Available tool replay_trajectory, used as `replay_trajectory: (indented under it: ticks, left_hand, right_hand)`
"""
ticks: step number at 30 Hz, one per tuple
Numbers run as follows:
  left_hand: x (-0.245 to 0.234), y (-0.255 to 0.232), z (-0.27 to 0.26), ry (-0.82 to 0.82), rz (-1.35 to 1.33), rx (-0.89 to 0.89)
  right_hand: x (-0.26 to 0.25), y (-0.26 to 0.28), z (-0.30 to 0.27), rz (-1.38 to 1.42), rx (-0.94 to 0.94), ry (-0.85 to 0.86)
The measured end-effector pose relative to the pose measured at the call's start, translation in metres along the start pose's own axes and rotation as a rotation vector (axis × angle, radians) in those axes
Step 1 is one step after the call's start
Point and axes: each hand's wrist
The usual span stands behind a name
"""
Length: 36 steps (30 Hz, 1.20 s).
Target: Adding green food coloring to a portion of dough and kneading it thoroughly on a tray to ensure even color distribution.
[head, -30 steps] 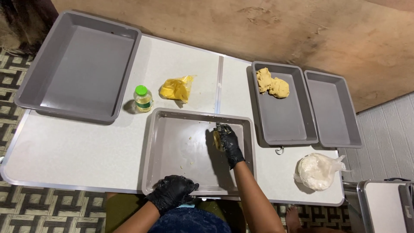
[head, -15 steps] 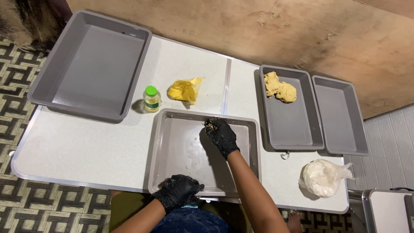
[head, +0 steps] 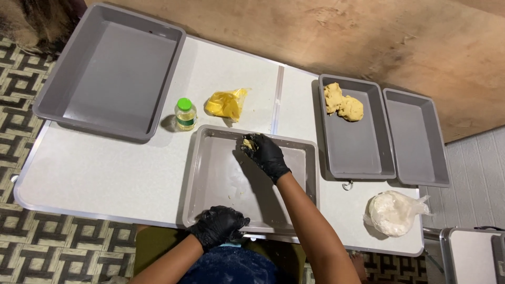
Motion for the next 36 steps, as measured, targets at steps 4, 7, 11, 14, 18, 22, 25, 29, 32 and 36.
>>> replay_trajectory:
  ticks: [4,7,11,14,18,22,25,29,32,36]
  left_hand:
    - [0.015,0.014,0.001,-0.190,0.256,0.479]
    - [0.035,0.023,0.002,-0.331,0.298,0.413]
    - [0.027,0.019,-0.010,-0.767,0.372,0.483]
    - [0.028,0.017,-0.016,-0.838,0.339,0.535]
    - [0.040,0.017,-0.014,-0.761,0.353,0.579]
    - [0.039,0.021,-0.008,-0.659,0.338,0.528]
    - [0.037,0.022,-0.009,-0.625,0.321,0.502]
    - [0.039,0.019,-0.005,-0.655,0.317,0.439]
    - [0.050,0.022,0.001,-0.577,0.316,0.440]
    - [0.051,0.022,0.003,-0.604,0.361,0.427]
  right_hand:
    - [0.008,0.045,0.006,-0.148,0.047,0.123]
    - [0.015,0.065,-0.003,-0.223,-0.014,0.360]
    - [-0.016,0.115,-0.051,-0.276,-0.206,0.580]
    - [0.024,0.044,-0.105,-0.128,-0.630,0.039]
    - [0.029,0.020,-0.116,-0.296,-0.608,-0.197]
    - [0.000,0.007,-0.089,-0.178,0.006,-0.023]
    - [0.001,-0.073,-0.081,0.133,0.285,-0.184]
    - [-0.064,-0.075,-0.076,0.350,0.653,-0.293]
    - [-0.049,-0.052,-0.081,-0.076,0.512,-0.307]
    - [-0.007,-0.016,-0.088,-0.084,0.243,-0.307]
Point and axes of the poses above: each hand's wrist, its own z-axis towards the middle knuckle, its own x-axis out of the palm, y = z × x, and after that the axes turned 9 degrees about -y, right-handed
